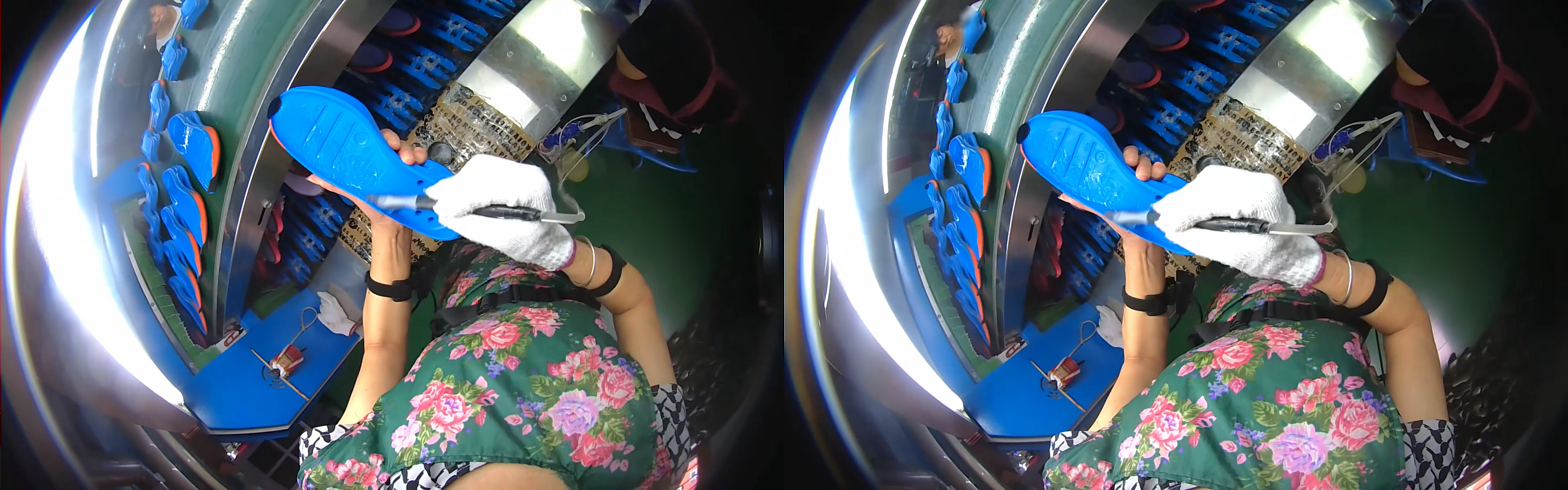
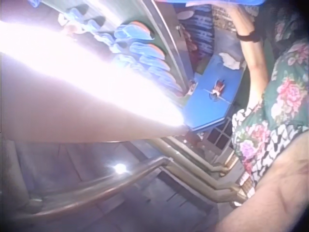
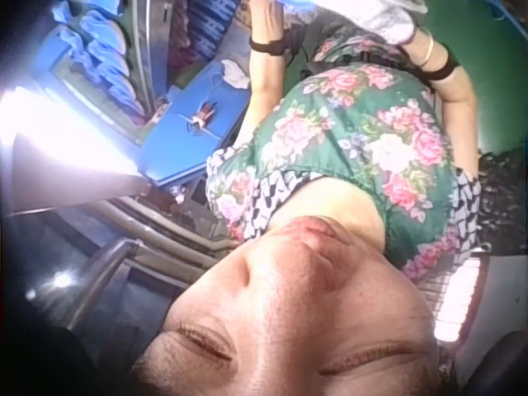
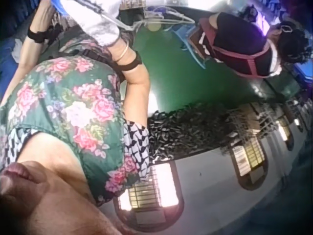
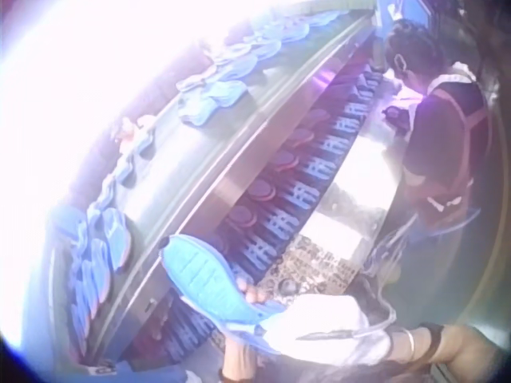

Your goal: Applying glue to the edges of blue shoe soles in a shoe factory.

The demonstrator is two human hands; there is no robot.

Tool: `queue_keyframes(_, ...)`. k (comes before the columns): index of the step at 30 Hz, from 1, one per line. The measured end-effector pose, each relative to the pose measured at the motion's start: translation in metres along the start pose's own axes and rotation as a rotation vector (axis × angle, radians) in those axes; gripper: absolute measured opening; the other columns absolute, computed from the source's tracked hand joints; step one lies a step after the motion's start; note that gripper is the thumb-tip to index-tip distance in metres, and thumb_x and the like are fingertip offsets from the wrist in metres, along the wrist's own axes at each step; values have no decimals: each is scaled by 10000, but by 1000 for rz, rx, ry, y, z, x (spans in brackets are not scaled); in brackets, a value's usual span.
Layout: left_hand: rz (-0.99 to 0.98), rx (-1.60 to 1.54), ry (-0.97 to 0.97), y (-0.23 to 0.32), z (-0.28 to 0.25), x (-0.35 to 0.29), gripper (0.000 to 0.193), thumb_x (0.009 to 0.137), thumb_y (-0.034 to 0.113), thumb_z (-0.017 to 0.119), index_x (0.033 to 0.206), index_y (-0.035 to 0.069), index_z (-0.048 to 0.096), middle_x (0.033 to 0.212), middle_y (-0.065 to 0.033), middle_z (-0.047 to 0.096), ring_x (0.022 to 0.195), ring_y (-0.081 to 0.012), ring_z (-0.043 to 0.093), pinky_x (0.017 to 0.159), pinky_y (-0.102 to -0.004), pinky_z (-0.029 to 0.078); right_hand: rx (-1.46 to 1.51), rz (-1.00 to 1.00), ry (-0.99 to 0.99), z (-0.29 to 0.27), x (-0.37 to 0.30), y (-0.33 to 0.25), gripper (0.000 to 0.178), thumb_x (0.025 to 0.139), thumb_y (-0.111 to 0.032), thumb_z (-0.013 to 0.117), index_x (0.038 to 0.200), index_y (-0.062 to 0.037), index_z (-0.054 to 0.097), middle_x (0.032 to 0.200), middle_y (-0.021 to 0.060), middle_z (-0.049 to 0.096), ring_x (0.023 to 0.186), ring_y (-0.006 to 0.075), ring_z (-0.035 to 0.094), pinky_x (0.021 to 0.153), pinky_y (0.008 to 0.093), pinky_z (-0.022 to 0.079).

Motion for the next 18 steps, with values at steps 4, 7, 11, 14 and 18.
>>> queue_keyframes(4,-4,36,-21,3,-3,2,1136,727,977,427,1365,39,483,1044,-184,660,822,-343,668,778,-534,546,-294,-307,-123,17,-10,-31,223,804,-62,811,1023,-77,777,1001,102,767,851,273,717,754,385,576)
queue_keyframes(7,14,-40,-46,3,-7,3,1123,722,975,434,1392,75,487,1023,-172,650,831,-337,667,791,-518,546,2,-33,-104,10,-8,-6,147,814,-25,798,958,-49,777,964,111,766,878,254,730,763,361,583)
queue_keyframes(11,-4,96,81,11,-23,1,1125,709,985,426,1382,87,497,997,-159,644,789,-315,650,761,-487,533,-149,-115,-21,-2,-11,-8,194,820,-57,804,1011,-61,776,1003,97,760,860,224,728,773,351,582)
queue_keyframes(14,-30,89,63,2,-11,9,1130,707,997,400,1357,78,507,976,-152,641,759,-301,637,732,-476,529,-334,-292,-138,19,-23,-21,210,801,-77,801,1008,-93,776,979,90,747,855,288,711,761,382,575)
queue_keyframes(18,-112,161,64,10,-17,9,1159,691,1024,353,1318,65,522,950,-141,635,723,-296,625,700,-474,525,222,126,-196,18,-20,17,189,792,-76,833,974,-71,780,986,81,766,913,238,734,815,347,580)
Point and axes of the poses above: each hand's wrist, its own x-axis towards the middle knuckle, its own z-axis out of the palm, y = z × x, the point moved 10 cm from there along x, towards the middle knuckle
